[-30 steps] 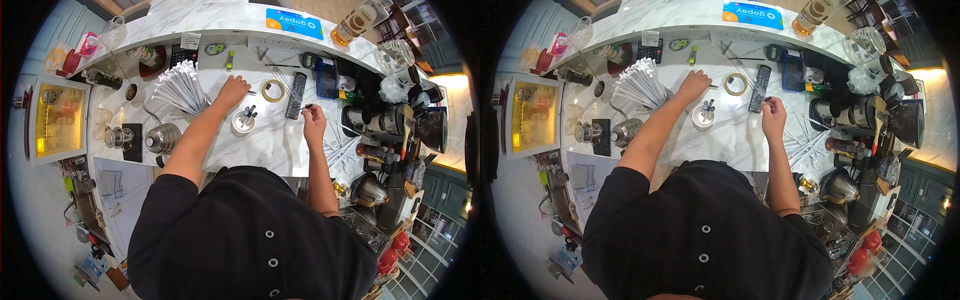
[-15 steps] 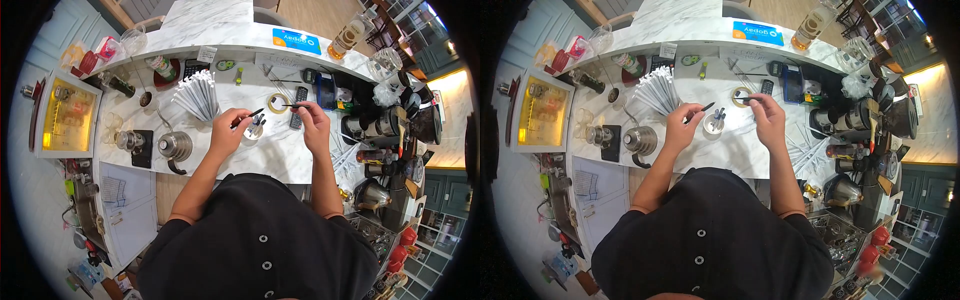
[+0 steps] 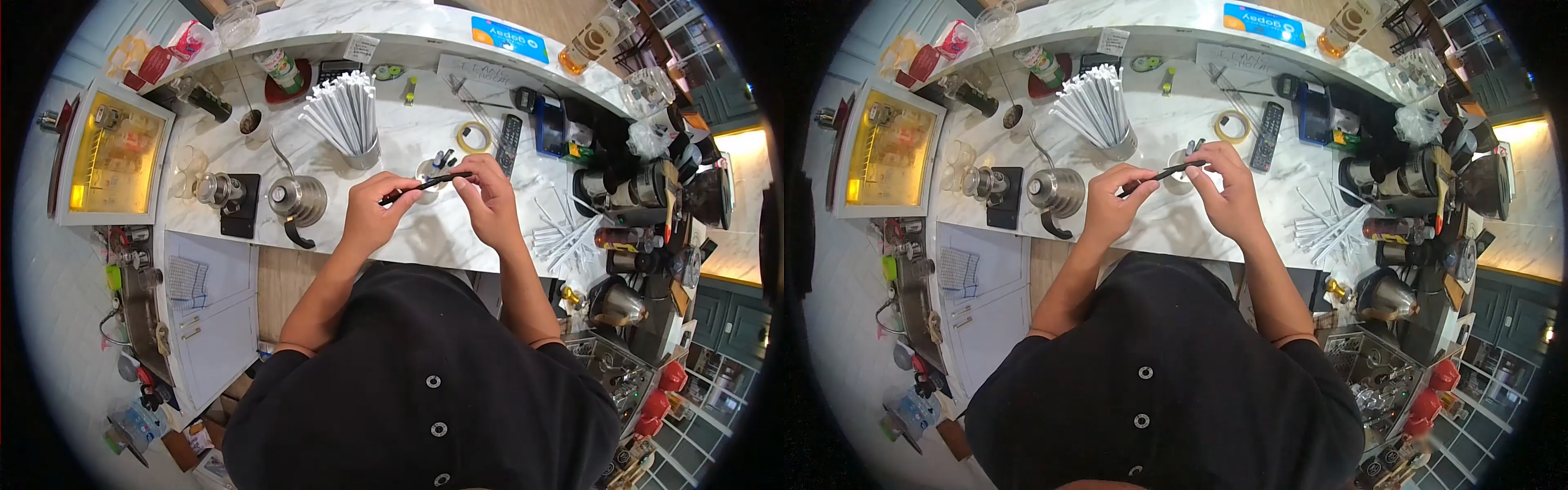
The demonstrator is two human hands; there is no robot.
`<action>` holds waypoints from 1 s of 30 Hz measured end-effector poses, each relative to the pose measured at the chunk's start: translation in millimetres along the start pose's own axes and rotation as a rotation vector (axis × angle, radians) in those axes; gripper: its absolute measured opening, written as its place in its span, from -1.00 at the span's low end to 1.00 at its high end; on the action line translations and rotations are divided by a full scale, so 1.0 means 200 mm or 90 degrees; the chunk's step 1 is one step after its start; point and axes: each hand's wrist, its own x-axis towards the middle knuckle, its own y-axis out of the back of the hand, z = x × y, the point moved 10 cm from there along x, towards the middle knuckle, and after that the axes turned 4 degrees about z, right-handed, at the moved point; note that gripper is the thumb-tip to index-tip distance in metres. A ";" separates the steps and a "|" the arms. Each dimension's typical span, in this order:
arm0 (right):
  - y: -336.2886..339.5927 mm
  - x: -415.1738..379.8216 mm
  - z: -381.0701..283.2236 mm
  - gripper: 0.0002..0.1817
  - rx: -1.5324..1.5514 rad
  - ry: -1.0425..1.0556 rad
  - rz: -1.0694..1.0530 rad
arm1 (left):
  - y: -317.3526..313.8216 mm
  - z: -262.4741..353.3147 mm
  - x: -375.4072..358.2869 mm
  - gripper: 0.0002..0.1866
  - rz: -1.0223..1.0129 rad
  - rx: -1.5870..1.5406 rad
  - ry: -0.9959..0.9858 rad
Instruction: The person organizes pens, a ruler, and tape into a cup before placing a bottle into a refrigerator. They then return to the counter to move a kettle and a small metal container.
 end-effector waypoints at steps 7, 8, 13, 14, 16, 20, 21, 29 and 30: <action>-0.05 -0.07 0.00 -0.84 -0.025 -0.015 -0.067 | -0.03 -0.03 -0.07 -0.84 -0.003 -0.006 0.023; -0.05 -0.07 -0.02 -0.84 -0.025 -0.016 -0.069 | -0.03 -0.04 -0.08 -0.83 -0.002 -0.009 0.021; -0.01 -0.11 -0.02 -0.86 -0.070 -0.010 -0.102 | -0.08 0.01 -0.10 -0.83 0.008 0.028 -0.003; 0.01 -0.11 -0.01 -0.86 -0.069 -0.011 -0.108 | -0.10 0.02 -0.11 -0.83 0.011 0.030 -0.017; 0.01 -0.14 0.03 -0.87 -0.087 -0.032 -0.144 | -0.14 0.00 -0.14 -0.83 0.013 0.041 -0.004; 0.04 -0.19 0.05 -0.86 -0.095 -0.052 -0.189 | -0.20 0.00 -0.22 -0.86 -0.002 0.032 0.076; 0.04 -0.20 0.05 -0.86 -0.100 -0.037 -0.188 | -0.21 -0.01 -0.24 -0.85 0.003 0.029 0.079; 0.13 -0.29 0.14 -0.85 -0.284 0.087 -0.146 | -0.45 -0.24 -0.33 -0.79 -0.032 0.076 0.085; 0.15 -0.31 0.17 -0.86 -0.358 0.115 -0.141 | -0.48 -0.30 -0.34 -0.77 -0.037 0.101 0.094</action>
